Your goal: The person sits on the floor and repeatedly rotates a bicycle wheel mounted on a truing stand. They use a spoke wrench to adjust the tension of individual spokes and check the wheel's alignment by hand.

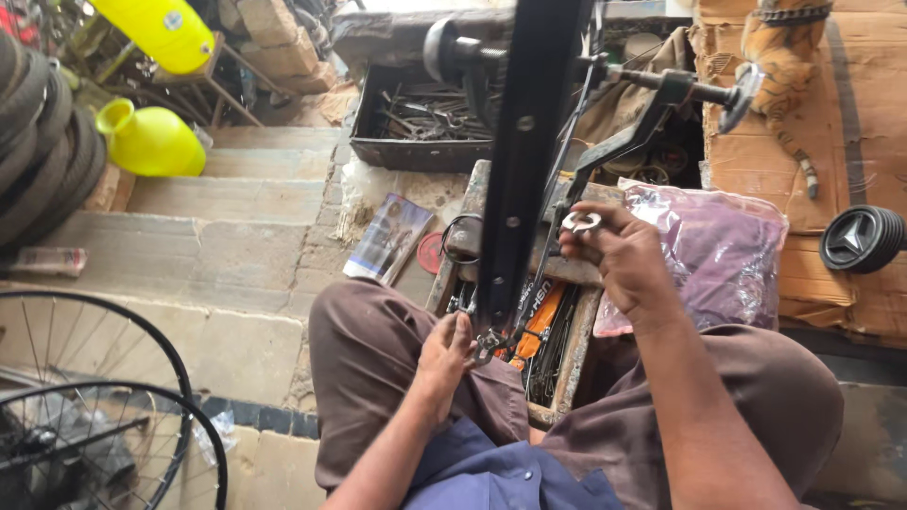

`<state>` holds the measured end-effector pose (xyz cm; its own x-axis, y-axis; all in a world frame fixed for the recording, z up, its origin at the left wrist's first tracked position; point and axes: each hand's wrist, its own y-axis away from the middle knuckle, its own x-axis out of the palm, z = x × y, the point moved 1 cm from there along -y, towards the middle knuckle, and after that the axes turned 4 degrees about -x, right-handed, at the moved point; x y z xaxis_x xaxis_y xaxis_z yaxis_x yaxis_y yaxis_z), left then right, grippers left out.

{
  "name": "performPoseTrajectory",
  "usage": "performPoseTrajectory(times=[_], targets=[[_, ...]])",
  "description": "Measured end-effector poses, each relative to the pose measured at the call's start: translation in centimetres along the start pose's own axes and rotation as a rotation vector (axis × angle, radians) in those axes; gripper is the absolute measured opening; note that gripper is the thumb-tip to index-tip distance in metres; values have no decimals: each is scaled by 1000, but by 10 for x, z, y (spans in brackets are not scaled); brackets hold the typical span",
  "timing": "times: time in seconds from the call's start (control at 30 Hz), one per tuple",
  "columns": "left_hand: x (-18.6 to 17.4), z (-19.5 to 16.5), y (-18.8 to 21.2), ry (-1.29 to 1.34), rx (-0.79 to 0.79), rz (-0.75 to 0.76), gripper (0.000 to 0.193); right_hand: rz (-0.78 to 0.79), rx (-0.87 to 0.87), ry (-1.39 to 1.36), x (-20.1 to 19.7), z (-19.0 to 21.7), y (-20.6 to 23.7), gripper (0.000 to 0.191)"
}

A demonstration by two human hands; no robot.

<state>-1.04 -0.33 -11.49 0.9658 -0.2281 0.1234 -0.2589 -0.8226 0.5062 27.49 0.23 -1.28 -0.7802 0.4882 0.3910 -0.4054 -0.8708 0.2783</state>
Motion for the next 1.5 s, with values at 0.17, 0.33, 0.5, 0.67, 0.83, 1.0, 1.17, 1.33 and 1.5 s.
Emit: performPoseTrajectory(times=[0.17,0.33,0.5,0.67,0.83,1.0,1.17,1.33,1.5], targets=[[4,14,-22,161,-163,160,58,55,-122,-231,-18,-2,-6,48],[3,-4,-17,313,-210,235,55,-120,-110,-125,-41,-16,-15,18],[0,-19,-7,422,-191,378,54,-135,-78,101,-52,-23,-19,20],[-2,-20,-7,457,-178,377,47,76,217,758,-41,-29,-4,26],[-2,-18,-7,445,-165,379,46,384,258,799,-36,-13,27,27],[-1,-19,-7,428,-160,386,47,196,225,568,-36,-1,28,26],[-2,-19,-6,475,-93,440,44,374,269,864,-36,-13,26,34],[-6,-20,-4,483,-113,447,48,168,255,663,-41,-12,21,34],[-7,-27,0,498,-78,522,55,181,349,703,-43,-20,21,39]])
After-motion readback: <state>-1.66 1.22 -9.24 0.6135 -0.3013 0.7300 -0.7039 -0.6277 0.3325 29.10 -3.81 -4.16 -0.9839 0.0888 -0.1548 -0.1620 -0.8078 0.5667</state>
